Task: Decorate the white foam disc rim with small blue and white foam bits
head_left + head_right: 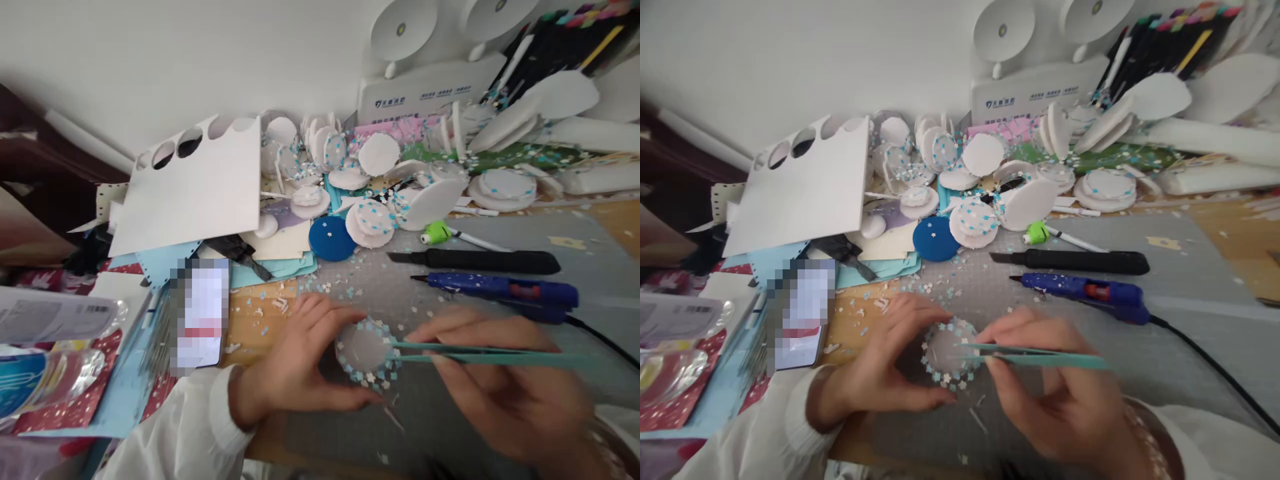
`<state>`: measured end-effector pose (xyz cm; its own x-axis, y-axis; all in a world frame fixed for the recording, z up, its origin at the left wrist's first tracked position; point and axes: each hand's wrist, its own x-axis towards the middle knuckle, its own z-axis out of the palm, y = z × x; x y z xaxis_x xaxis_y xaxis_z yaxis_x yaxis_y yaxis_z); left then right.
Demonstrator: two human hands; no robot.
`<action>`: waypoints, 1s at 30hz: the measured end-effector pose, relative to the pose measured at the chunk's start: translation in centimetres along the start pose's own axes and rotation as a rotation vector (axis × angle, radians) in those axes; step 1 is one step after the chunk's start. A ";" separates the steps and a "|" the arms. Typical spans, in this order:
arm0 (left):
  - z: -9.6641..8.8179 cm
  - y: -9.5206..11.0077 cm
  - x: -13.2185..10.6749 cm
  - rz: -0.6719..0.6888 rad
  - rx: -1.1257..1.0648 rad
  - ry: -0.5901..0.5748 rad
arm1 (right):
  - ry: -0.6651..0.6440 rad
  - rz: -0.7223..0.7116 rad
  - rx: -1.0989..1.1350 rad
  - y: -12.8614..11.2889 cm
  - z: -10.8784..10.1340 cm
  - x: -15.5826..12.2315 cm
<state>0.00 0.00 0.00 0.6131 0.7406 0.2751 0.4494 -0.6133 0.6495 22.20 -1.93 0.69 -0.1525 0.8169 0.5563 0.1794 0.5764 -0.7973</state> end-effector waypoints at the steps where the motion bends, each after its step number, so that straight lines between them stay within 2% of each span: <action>1: 0.0 0.0 0.0 0.005 0.001 0.013 | -0.036 -0.009 -0.012 0.0 0.0 -0.1; 6: 0.3 0.0 -0.2 -0.004 0.066 0.050 | -0.119 -0.060 -0.105 0.0 0.1 -0.4; 14: 0.6 -0.1 -0.2 0.031 0.126 0.081 | -0.138 -0.120 -0.285 -0.3 0.7 -0.7; 20: 0.5 0.1 0.0 0.070 0.099 0.093 | -0.170 -0.127 -0.275 -0.4 0.5 -1.0; 30: 0.3 0.2 0.0 0.044 0.009 0.081 | -0.099 -0.038 -0.229 -0.8 0.4 -0.4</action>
<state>0.26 -0.17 -0.07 0.5780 0.7326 0.3595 0.4294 -0.6476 0.6295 21.76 -2.78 1.03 -0.2554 0.7950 0.5502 0.3851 0.6056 -0.6963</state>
